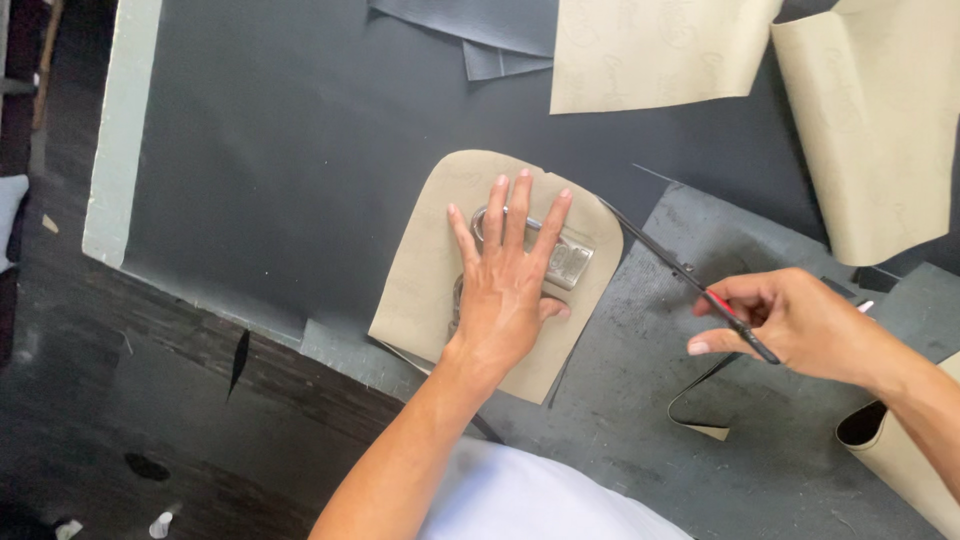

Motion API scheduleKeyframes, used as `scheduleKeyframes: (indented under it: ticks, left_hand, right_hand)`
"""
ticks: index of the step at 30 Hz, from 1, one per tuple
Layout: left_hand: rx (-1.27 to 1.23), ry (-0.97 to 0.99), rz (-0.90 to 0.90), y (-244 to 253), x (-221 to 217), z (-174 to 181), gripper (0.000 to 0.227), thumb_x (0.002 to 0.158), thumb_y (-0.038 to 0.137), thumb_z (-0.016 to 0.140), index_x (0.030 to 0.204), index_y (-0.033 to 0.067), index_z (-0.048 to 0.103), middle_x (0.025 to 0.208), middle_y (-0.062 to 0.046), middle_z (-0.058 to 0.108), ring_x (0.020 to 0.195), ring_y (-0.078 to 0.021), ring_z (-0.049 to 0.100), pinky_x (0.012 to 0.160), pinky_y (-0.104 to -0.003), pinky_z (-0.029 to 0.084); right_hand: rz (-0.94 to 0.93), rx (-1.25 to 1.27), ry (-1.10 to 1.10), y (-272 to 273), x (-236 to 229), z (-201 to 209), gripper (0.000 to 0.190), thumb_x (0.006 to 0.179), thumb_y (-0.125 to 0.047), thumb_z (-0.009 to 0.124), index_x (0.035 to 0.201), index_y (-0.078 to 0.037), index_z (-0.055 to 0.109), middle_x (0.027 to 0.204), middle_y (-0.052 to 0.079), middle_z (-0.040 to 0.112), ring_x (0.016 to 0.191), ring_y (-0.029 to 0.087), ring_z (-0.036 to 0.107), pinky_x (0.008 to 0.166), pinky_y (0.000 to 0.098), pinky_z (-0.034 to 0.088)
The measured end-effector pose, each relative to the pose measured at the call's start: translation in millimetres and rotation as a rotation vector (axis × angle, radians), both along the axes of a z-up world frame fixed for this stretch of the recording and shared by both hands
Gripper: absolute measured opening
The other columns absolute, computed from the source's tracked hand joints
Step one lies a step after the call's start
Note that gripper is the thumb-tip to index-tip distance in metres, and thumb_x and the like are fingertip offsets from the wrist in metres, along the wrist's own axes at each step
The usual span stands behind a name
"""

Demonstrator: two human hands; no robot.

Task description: The person uses shears to cut a dark sheet of material on a workbench, using a newspaper and padlocks as temporary weights. They then place a beige template on the sheet, trace its outline with a white marker, and cut the material to match the template shape.

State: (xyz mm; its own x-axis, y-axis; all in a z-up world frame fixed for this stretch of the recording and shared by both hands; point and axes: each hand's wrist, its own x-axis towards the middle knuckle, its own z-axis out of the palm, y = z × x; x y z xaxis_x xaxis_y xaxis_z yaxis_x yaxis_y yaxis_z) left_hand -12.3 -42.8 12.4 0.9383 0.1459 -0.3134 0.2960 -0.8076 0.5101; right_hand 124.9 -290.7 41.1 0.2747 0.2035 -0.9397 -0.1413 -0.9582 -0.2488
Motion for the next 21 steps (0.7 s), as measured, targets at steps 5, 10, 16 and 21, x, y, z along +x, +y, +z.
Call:
scheduleKeyframes:
  ticks: [5, 10, 16, 21]
  left_hand:
    - [0.021, 0.006, 0.0, 0, 1, -2, 0.134, 0.048, 0.037, 0.097, 0.157, 0.0135, 0.023, 0.163, -0.015, 0.017, 0.153, -0.0363, 0.014, 0.119, -0.077, 0.008]
    - [0.019, 0.022, 0.001, 0, 1, -1, 0.135, 0.047, 0.037, 0.097, 0.157, 0.0114, 0.022, 0.163, -0.015, 0.016, 0.153, -0.0354, 0.013, 0.12, -0.076, 0.007]
    - [0.042, 0.049, -0.012, 0, 0, -1, 0.136, 0.048, 0.039, 0.097, 0.157, 0.0109, 0.02, 0.164, -0.014, 0.016, 0.154, -0.0345, 0.013, 0.121, -0.075, 0.007]
    - [0.065, 0.079, -0.021, 0, 2, 1, 0.139, 0.049, 0.041, 0.096, 0.158, 0.0073, 0.016, 0.163, -0.014, 0.016, 0.153, -0.0332, 0.013, 0.121, -0.075, 0.008]
  right_hand:
    - [0.106, 0.003, -0.027, 14, 20, 5, 0.049, 0.065, -0.039, 0.096, 0.091, -0.003, 0.075, 0.055, 0.002, 0.04, 0.055, 0.016, 0.04, 0.054, 0.036, 0.034]
    - [0.216, 0.004, -0.065, 24, 27, 0, 0.047, 0.065, -0.041, 0.095, 0.088, -0.004, 0.078, 0.055, 0.002, 0.038, 0.055, 0.017, 0.037, 0.053, 0.0383, 0.032]
    - [0.239, 0.052, -0.083, 23, 31, -5, 0.048, 0.066, -0.043, 0.094, 0.09, -0.004, 0.078, 0.056, 0.001, 0.032, 0.058, 0.016, 0.029, 0.051, 0.0377, 0.033]
    - [0.333, -0.029, -0.12, 33, 38, -7, 0.053, 0.061, -0.044, 0.096, 0.093, -0.005, 0.082, 0.054, 0.004, 0.032, 0.055, 0.019, 0.032, 0.055, 0.041, 0.027]
